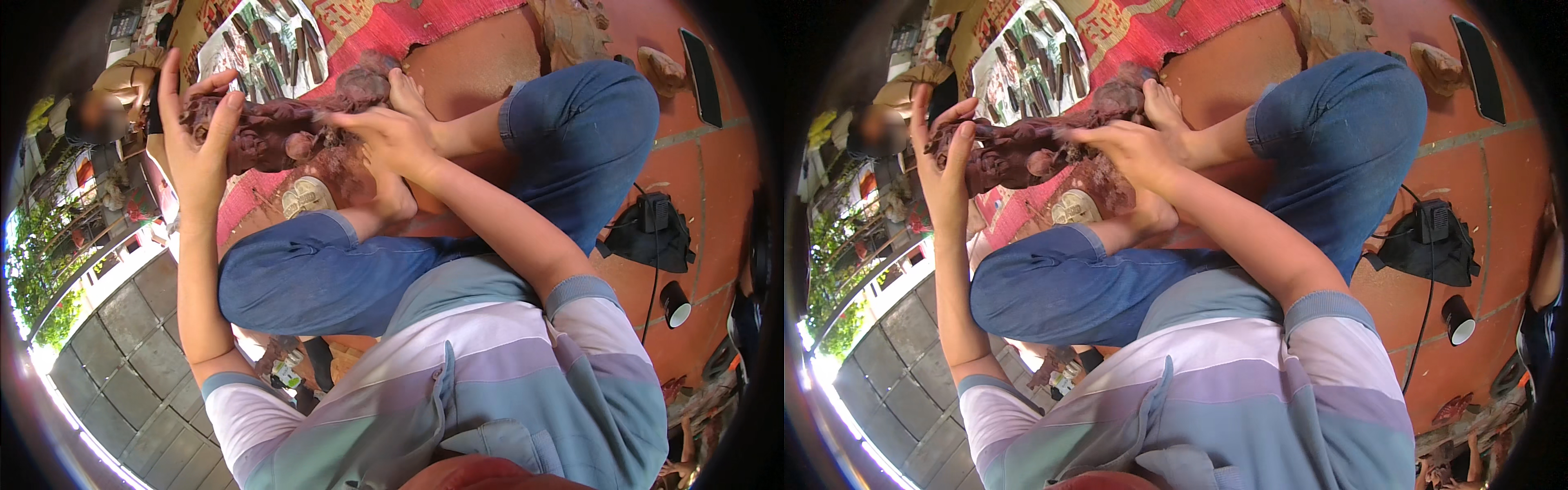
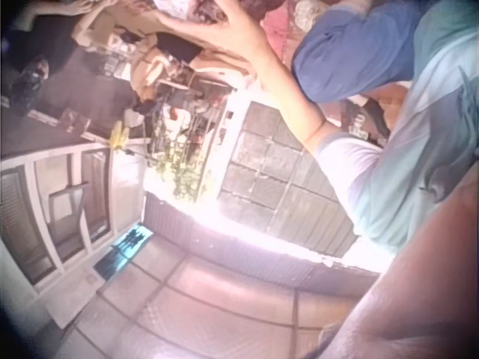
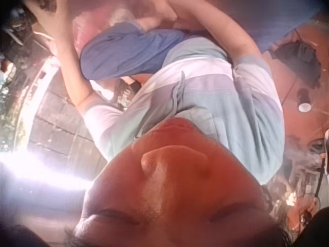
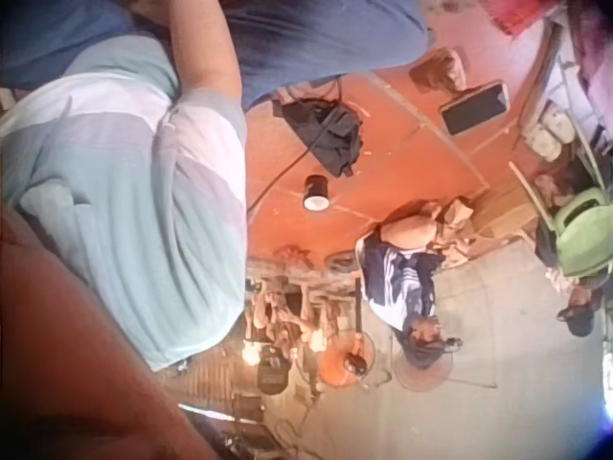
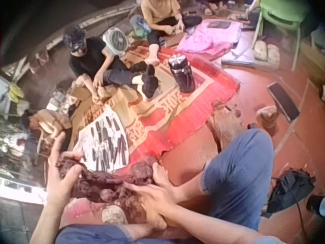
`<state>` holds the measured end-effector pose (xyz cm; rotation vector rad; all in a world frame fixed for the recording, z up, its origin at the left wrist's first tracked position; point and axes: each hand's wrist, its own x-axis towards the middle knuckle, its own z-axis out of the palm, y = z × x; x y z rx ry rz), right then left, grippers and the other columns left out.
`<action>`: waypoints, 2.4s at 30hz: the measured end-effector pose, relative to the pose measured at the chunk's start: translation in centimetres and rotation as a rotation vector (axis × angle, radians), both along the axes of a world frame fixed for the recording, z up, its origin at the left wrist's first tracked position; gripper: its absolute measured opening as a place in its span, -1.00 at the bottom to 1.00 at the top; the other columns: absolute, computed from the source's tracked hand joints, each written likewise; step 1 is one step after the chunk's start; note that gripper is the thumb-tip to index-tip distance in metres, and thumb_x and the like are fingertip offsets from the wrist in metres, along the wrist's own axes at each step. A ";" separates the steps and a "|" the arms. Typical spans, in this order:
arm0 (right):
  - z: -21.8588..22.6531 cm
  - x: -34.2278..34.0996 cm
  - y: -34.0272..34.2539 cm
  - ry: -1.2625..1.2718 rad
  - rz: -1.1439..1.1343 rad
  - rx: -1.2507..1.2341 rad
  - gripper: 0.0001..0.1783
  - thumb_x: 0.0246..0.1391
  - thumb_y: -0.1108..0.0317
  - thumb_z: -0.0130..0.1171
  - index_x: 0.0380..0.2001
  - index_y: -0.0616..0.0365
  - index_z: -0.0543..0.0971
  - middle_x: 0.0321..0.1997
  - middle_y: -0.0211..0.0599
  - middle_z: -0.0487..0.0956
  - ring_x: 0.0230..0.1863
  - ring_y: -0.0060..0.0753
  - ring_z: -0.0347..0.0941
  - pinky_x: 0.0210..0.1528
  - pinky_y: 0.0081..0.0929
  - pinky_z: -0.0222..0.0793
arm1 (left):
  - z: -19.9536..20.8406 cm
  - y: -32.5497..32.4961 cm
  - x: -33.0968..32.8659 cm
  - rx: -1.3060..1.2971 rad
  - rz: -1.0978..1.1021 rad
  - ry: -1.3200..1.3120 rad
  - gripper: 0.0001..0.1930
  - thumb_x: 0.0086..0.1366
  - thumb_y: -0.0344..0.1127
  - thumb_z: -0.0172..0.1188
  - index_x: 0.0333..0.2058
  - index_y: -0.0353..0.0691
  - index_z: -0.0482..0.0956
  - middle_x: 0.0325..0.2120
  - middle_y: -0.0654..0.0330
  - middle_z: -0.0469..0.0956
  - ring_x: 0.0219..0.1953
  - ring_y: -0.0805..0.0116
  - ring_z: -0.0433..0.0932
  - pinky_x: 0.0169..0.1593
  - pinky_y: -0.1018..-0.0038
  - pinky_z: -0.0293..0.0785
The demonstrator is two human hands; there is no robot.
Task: The person sits cross-legged on the floor and carves a dark wooden object using a small knife. They hold the wood in their left hand and use the knife in their right hand to shape the surface, occasionally rotating the object to access different areas.
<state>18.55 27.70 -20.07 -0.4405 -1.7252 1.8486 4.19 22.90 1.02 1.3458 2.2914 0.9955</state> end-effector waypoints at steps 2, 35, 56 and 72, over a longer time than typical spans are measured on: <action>-5.7 0.4 0.4 -0.026 -0.232 0.387 -0.62 0.03 0.55 0.06 -0.07 0.01 0.59 -0.09 -0.05 0.54 0.06 -0.15 0.41 0.33 -0.30 -0.02 | 0.2 0.3 0.1 -0.005 -0.015 0.033 -0.32 0.18 -0.38 0.22 0.24 -0.23 0.12 -0.18 0.10 0.52 -0.18 0.48 0.46 -0.02 0.55 0.36; -3.6 -2.9 -3.6 -0.018 -0.072 0.035 -0.58 0.09 0.37 0.02 0.00 -0.40 0.51 -0.36 -0.29 0.54 -0.36 -0.11 0.50 -0.34 -0.25 0.45 | -1.3 -8.6 -11.5 0.030 0.454 -0.417 -0.50 0.18 -0.37 0.18 0.11 -0.29 0.34 -0.22 0.12 0.54 -0.23 0.38 0.57 -0.11 0.48 0.52; -7.3 -2.6 -4.8 -0.066 -0.055 0.435 -0.68 0.09 0.40 0.09 -0.06 -0.09 0.57 -0.31 -0.30 0.58 -0.34 -0.26 0.53 -0.28 -0.42 0.44 | -1.1 -7.2 -10.3 0.049 0.432 -0.292 -0.49 0.13 -0.31 0.26 0.07 -0.30 0.42 -0.35 0.25 0.56 -0.34 0.55 0.47 -0.17 0.62 0.40; 2.1 -3.0 -2.6 -0.029 0.000 0.203 -0.68 0.10 0.43 0.11 -0.05 0.00 0.57 -0.24 -0.21 0.60 -0.21 -0.34 0.55 -0.18 -0.49 0.42 | -1.6 -6.4 -8.5 0.079 0.402 -0.290 -0.51 0.08 -0.30 0.31 0.02 -0.26 0.48 -0.40 0.27 0.56 -0.35 0.55 0.49 -0.19 0.62 0.41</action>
